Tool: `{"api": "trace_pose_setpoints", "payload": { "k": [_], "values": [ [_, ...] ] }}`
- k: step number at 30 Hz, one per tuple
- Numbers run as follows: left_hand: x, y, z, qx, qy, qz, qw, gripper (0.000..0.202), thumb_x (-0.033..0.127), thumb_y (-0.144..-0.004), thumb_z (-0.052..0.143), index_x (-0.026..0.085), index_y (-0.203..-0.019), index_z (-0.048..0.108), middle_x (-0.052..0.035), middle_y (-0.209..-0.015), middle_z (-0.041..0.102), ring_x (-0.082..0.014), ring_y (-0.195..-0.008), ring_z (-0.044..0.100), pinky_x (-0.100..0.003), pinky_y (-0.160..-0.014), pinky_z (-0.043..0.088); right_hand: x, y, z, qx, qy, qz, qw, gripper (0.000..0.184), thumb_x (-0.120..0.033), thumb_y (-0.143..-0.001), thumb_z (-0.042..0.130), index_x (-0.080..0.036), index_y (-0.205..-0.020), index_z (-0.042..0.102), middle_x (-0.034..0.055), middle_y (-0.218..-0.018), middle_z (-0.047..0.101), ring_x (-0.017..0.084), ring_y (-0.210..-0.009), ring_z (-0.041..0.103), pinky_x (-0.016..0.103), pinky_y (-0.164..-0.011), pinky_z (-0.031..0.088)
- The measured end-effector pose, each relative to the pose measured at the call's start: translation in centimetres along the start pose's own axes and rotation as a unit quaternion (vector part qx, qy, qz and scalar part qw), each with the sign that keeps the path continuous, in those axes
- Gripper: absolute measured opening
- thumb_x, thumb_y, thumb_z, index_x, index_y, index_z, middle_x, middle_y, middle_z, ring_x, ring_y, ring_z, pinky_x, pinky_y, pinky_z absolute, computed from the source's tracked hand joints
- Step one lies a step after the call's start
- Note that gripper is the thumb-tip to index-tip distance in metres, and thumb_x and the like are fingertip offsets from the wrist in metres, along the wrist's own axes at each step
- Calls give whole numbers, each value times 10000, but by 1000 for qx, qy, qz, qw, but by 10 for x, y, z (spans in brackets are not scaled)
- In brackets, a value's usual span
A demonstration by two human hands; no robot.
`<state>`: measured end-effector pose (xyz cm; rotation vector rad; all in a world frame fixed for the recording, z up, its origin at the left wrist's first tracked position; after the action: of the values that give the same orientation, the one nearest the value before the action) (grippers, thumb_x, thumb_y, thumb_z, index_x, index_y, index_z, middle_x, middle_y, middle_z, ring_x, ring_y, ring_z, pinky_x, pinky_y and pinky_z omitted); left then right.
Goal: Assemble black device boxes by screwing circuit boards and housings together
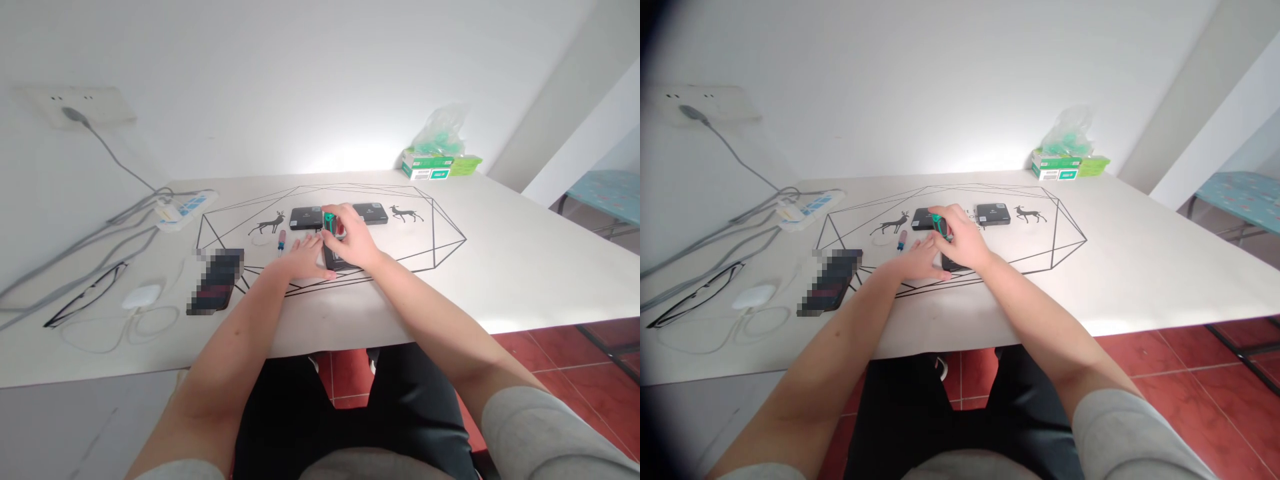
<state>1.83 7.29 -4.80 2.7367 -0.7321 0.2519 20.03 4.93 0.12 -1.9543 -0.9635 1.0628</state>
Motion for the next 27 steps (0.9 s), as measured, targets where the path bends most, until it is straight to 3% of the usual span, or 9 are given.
{"api": "trace_pose_setpoints", "payload": {
  "k": [13, 18, 23, 25, 27],
  "values": [
    [10, 8, -9, -27, 18, 1, 999, 1395, 904, -783, 579, 169, -1759, -94, -154, -1826, -95, -412, -1675, -131, -620, -1337, 2, 3, 1, 0, -8, -5, 47, 999, 410, -273, -910, 678, -267, -1307, 580, 65, -1085, 599, 199, -758, 551, 419, -772, 588],
    [10, 8, -9, -25, 21, 4, 999, 1368, 885, -797, 580, 169, -1763, -72, -142, -1829, -101, -423, -1675, -122, -628, -1336, 0, 6, 2, 1, 2, -22, 64, 998, 432, -383, -946, 709, -257, -1340, 587, 89, -1134, 608, 218, -826, 598, 421, -775, 596],
    [10, 7, -9, -22, 15, -1, 1000, 1377, 911, -782, 572, 173, -1767, -45, -145, -1828, -86, -416, -1680, -104, -616, -1338, 3, 5, 2, 1, 26, -103, 97, 990, 417, -549, -1094, 463, -255, -1350, 611, 112, -1244, 705, 254, -1088, 691, 462, -965, 601],
    [10, 7, -8, -26, 11, -8, 1000, 1388, 923, -780, 563, 136, -1765, -17, -162, -1822, -88, -398, -1679, -123, -591, -1344, 3, 5, 3, 1, 42, -148, 127, 980, 448, -587, -1108, 406, -262, -1323, 626, 96, -1216, 740, 244, -1093, 720, 470, -1007, 601],
    [9, 6, -8, -26, 8, -12, 1000, 1395, 929, -777, 562, 124, -1763, -10, -162, -1821, -89, -391, -1677, -139, -585, -1345, 1, 5, 3, 3, 53, -180, 153, 970, 456, -618, -1098, 415, -267, -1292, 633, 79, -1156, 755, 230, -1009, 742, 458, -947, 627]
  ]
}}
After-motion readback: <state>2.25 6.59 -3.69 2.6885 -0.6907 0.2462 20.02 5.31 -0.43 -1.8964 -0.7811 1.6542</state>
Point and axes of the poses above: each hand's wrist, its own y-axis away from the middle knuckle, its own z-axis out of the palm, x = y × z, the point moved 2 cm from there along -y, towards the middle knuckle
